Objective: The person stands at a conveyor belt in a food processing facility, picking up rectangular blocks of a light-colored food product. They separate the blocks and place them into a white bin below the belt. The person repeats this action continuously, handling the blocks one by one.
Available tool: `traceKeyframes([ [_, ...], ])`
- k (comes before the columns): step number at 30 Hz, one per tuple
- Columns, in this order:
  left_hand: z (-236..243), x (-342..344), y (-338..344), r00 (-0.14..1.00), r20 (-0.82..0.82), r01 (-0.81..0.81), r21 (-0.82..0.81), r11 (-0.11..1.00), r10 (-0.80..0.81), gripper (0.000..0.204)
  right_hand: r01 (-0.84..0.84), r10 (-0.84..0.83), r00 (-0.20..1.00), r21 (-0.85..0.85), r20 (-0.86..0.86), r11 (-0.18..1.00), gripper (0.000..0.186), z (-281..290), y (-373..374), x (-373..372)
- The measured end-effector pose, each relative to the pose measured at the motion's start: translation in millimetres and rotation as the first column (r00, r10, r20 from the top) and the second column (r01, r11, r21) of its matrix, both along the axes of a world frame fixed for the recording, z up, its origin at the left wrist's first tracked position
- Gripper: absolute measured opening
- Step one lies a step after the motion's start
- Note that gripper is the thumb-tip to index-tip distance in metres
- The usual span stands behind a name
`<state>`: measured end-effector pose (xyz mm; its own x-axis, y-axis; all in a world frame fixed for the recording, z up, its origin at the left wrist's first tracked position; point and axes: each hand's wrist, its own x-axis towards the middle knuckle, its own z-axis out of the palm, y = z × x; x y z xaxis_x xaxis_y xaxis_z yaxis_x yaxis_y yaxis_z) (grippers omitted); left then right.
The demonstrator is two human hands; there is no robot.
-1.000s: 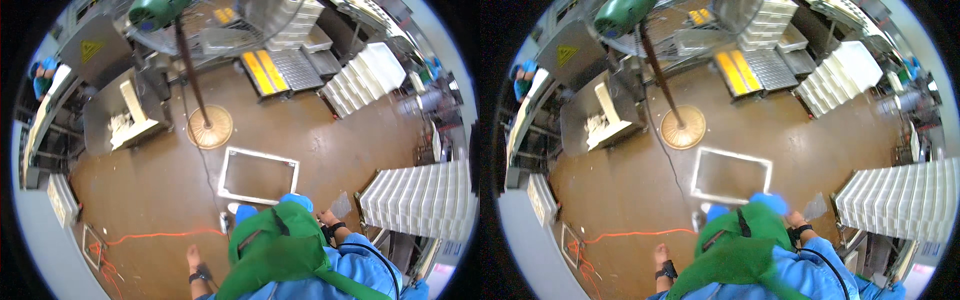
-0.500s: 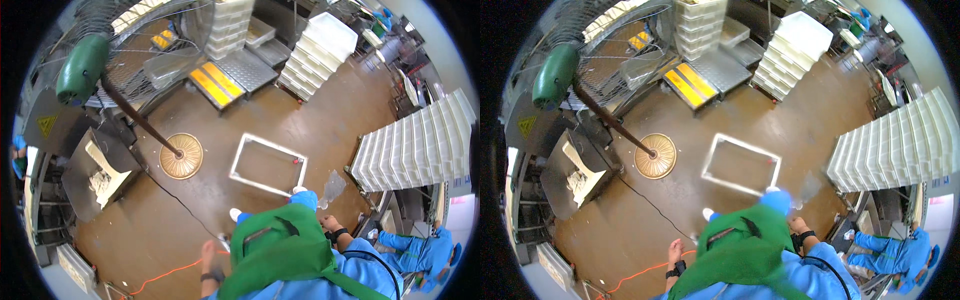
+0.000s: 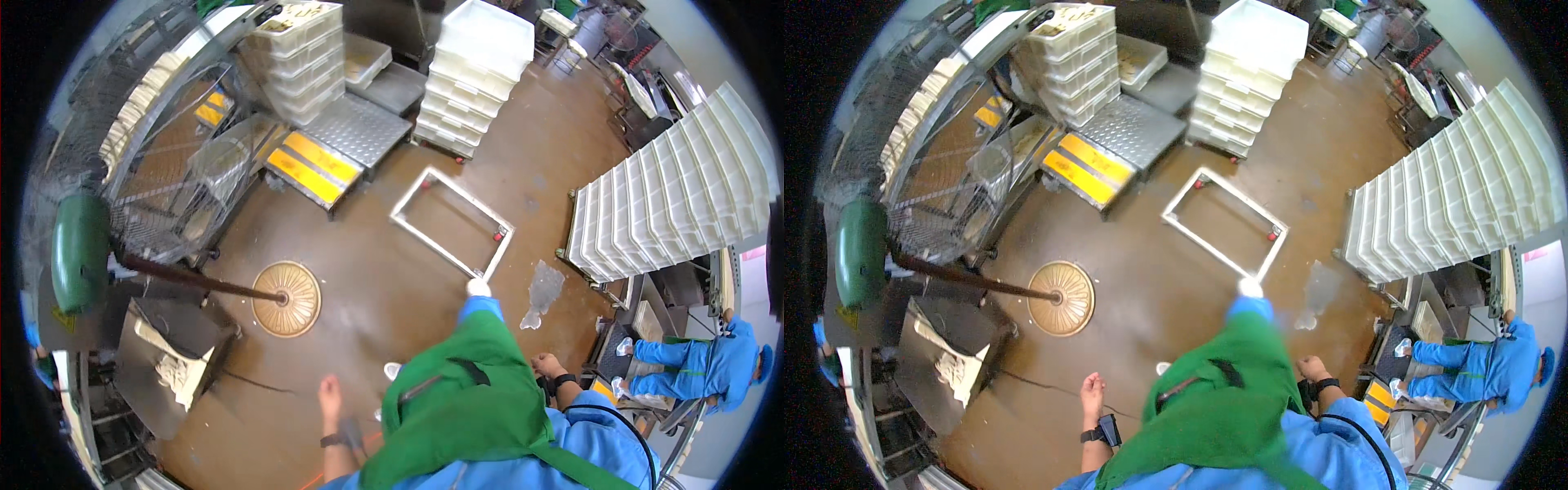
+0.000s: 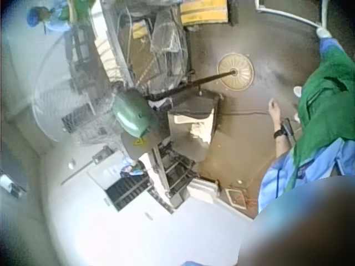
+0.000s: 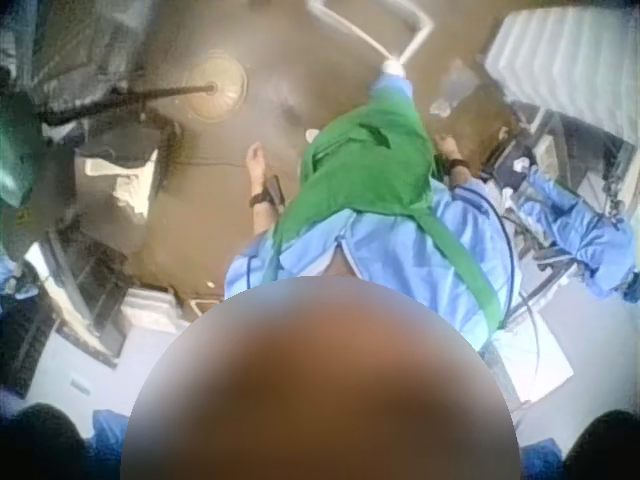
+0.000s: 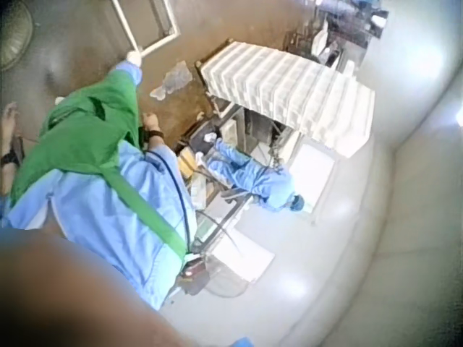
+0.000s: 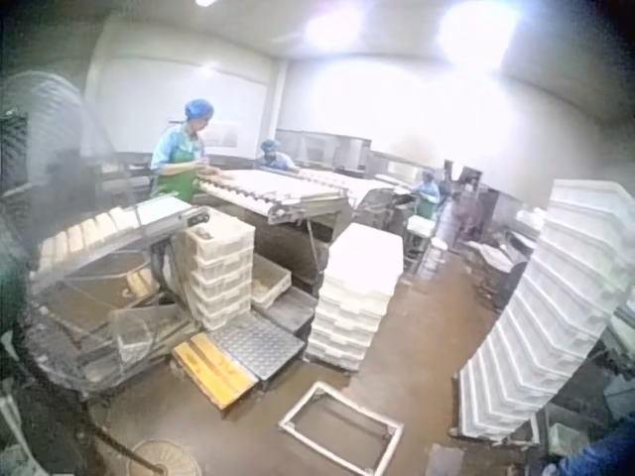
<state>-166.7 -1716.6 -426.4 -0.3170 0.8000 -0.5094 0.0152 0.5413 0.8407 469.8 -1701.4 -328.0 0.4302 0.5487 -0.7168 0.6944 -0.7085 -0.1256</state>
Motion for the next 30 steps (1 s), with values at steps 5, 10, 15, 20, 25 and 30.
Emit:
traceKeyframes([
  [5,0.3,32.1,104.6,0.996,-0.024,0.079,-0.040,0.996,-0.080,0.025,0.080,-0.088,0.991,-0.080,-0.101,0.994,0.031,-18.8,26.2,24.5],
  [10,-0.2,40.4,224.0,0.933,-0.290,0.208,-0.049,0.977,-0.213,0.028,-0.298,0.284,0.936,-0.039,-0.206,0.954,0.033,-33.7,139.5,31.3],
  [15,40.8,64.2,363.4,0.928,-0.277,0.227,-0.108,0.968,-0.248,0.026,-0.030,0.011,0.963,-0.065,-0.271,0.997,0.043,-53.5,317.9,38.9],
  [20,99.2,91.2,498.6,0.889,-0.302,0.309,-0.158,0.938,-0.344,0.029,-0.370,0.396,0.916,0.250,-0.059,0.894,0.036,-38.6,504.9,38.1],
  [25,73.9,64.4,649.6,0.876,-0.258,0.391,-0.112,0.914,-0.407,0.031,0.182,-0.002,0.940,0.496,-0.341,0.849,0.037,-52.0,612.9,34.3],
  [30,63.5,44.6,790.7,0.842,-0.307,0.430,-0.114,0.896,-0.443,0.030,0.170,-0.037,0.957,0.449,-0.289,0.877,0.034,-42.0,632.8,-17.0],
])
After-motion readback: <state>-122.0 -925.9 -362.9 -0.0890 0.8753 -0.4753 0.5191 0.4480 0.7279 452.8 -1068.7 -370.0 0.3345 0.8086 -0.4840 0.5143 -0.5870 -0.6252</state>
